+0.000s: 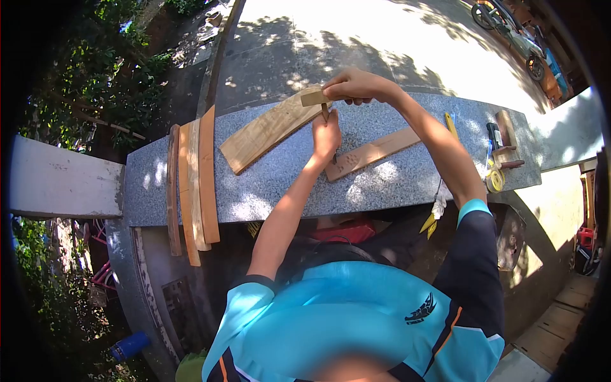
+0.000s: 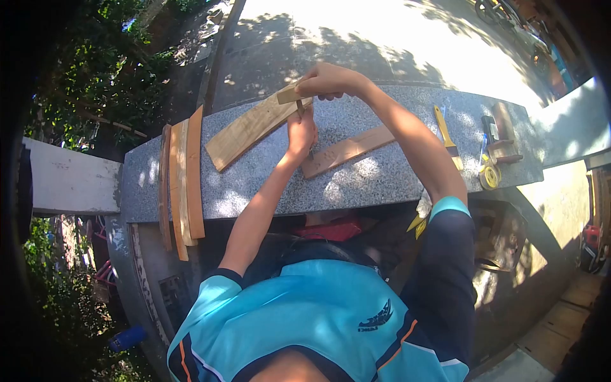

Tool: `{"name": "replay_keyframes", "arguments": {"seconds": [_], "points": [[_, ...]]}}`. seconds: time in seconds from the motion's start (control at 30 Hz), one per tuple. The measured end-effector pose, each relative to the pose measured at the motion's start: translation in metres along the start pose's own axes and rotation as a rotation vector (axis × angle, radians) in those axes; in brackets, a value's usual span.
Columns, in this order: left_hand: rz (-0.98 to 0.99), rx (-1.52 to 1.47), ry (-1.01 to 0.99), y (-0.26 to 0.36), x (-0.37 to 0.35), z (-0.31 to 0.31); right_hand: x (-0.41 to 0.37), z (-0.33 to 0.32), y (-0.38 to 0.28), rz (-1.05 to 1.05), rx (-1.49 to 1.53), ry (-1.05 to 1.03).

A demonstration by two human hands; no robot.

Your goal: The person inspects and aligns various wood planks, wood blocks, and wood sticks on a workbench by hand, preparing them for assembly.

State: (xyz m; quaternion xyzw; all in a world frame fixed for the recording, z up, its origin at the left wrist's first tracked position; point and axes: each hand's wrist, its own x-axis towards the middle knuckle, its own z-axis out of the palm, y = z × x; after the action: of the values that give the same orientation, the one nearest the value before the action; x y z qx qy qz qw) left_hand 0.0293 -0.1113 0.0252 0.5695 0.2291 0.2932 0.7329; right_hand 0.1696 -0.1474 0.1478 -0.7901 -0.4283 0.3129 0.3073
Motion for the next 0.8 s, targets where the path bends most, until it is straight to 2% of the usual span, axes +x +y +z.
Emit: {"name": "replay_keyframes", "arguments": {"seconds": [0.03,0.07,0.17,0.2,0.3,0.33,0.43,0.47,0.57,0.6,0.63,0.7,0.73,0.8], "points": [[-0.017,0.007,0.005,0.002,0.002,-0.002,0.002,0.000,0.000,0.016,-0.124,-0.128],[-0.039,0.000,0.017,0.000,0.002,-0.003,0.004,0.008,0.000,-0.156,0.390,0.539],[-0.048,0.008,0.030,-0.004,0.000,-0.003,0.000,0.009,-0.001,0.048,-0.160,-0.202],[-0.034,0.025,0.031,-0.004,0.000,-0.003,0.009,0.000,0.003,0.062,-0.075,-0.093],[-0.034,-0.011,0.041,-0.005,-0.004,-0.003,0.035,0.037,0.028,-0.466,0.315,1.074],[-0.036,-0.030,0.035,-0.003,-0.003,-0.003,0.005,0.030,0.017,-0.295,0.314,0.419],[-0.046,0.000,0.045,0.000,-0.005,-0.001,0.002,0.007,0.014,-0.027,0.122,0.047],[-0.044,-0.007,0.068,-0.001,-0.006,-0.001,-0.001,0.013,0.014,-0.104,0.463,0.374],[-0.057,-0.057,0.052,-0.001,-0.006,-0.001,-0.008,0.035,0.018,-0.045,0.223,-0.040],[-0.113,-0.035,0.056,-0.007,-0.006,-0.004,-0.009,0.043,0.025,-0.123,0.159,0.111],[-0.088,-0.014,0.073,-0.010,-0.008,-0.003,-0.012,0.050,0.031,-0.188,0.082,0.269],[-0.017,0.018,0.124,-0.011,-0.006,-0.002,-0.022,0.084,0.036,-0.180,0.160,0.961],[-0.078,0.064,0.180,-0.005,-0.009,-0.001,-0.030,0.100,0.048,-0.237,0.125,0.951],[-0.216,-0.119,0.279,-0.008,-0.010,-0.009,-0.048,0.128,0.082,-0.350,0.058,0.941]]}}
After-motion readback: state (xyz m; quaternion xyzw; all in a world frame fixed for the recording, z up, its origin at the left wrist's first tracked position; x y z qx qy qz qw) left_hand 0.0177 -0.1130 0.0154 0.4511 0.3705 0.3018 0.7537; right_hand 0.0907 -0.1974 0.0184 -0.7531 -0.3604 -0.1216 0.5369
